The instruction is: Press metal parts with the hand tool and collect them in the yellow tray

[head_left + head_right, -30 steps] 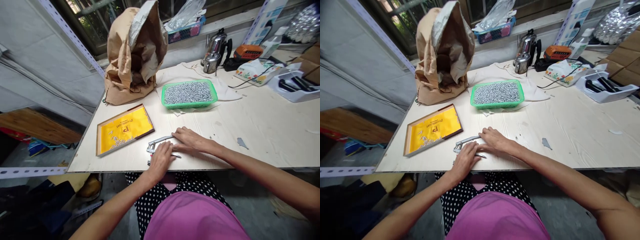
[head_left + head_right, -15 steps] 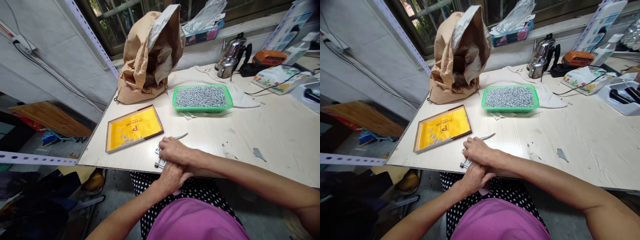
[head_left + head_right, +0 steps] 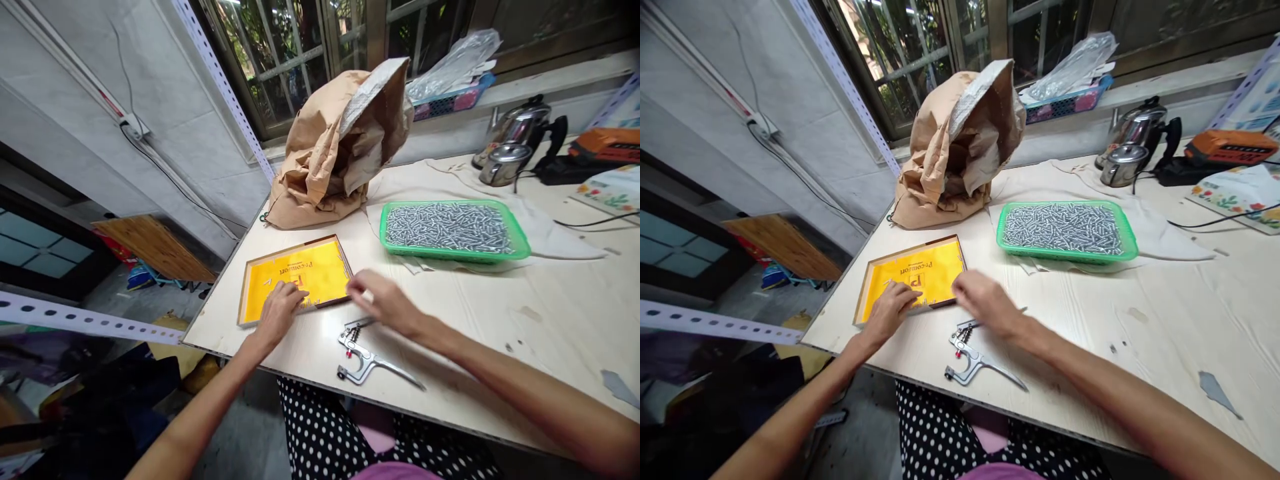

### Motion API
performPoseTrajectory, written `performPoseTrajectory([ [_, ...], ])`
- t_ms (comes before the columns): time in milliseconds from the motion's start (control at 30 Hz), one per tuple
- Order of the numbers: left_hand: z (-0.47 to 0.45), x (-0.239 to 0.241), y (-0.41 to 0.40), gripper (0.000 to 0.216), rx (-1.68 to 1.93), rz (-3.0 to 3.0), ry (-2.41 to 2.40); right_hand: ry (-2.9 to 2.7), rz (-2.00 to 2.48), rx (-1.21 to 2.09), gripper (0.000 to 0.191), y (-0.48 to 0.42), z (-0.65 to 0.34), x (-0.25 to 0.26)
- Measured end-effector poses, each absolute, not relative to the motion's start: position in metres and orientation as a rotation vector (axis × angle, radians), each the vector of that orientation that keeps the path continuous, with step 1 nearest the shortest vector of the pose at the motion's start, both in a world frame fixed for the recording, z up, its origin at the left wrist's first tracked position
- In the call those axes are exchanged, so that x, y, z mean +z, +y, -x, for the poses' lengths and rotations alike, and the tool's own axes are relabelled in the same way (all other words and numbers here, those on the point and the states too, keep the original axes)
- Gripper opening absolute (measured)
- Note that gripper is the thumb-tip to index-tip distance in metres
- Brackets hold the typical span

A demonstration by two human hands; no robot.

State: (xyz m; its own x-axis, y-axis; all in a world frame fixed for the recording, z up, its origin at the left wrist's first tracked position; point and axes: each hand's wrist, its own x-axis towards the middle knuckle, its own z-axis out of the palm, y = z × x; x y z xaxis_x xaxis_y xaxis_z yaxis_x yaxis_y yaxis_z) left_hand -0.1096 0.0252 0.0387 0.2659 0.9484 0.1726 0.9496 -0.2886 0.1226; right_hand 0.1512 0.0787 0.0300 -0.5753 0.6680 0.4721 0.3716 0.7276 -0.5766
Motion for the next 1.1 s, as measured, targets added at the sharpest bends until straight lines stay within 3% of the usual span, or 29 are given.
performPoseTrajectory([
  [133,0.130,0.028,0.058,0.021,0.025,2.825,-1.651,-1.943,1.172,0.275,0.018,0.145,-0.217,0.059],
  [367,0.129,0.021,0.074,0.022,0.152,2.975,-1.616,-2.011,1.493,-0.127,0.033,0.169,-0.278,0.047],
  [500,0.127,0.023,0.078,0.019,0.120,2.957,-1.741,-2.264,1.227,0.178,0.027,0.104,-0.244,0.030],
  [633,0.112,0.036,0.065,0.013,-0.254,2.773,-2.114,-2.433,1.020,0.674,0.022,0.033,-0.208,0.013],
  [767,0.079,0.047,0.024,0.017,-0.554,2.798,-2.444,-2.289,0.980,0.817,0.025,0.005,-0.187,0.016],
  [900,0.050,0.039,-0.022,0.013,-0.278,2.820,-2.200,-2.309,0.987,0.759,0.027,0.005,-0.177,0.023],
  [1100,0.046,0.018,-0.047,0.023,0.374,2.661,-1.864,-2.518,1.198,0.563,0.013,-0.017,-0.189,-0.003],
])
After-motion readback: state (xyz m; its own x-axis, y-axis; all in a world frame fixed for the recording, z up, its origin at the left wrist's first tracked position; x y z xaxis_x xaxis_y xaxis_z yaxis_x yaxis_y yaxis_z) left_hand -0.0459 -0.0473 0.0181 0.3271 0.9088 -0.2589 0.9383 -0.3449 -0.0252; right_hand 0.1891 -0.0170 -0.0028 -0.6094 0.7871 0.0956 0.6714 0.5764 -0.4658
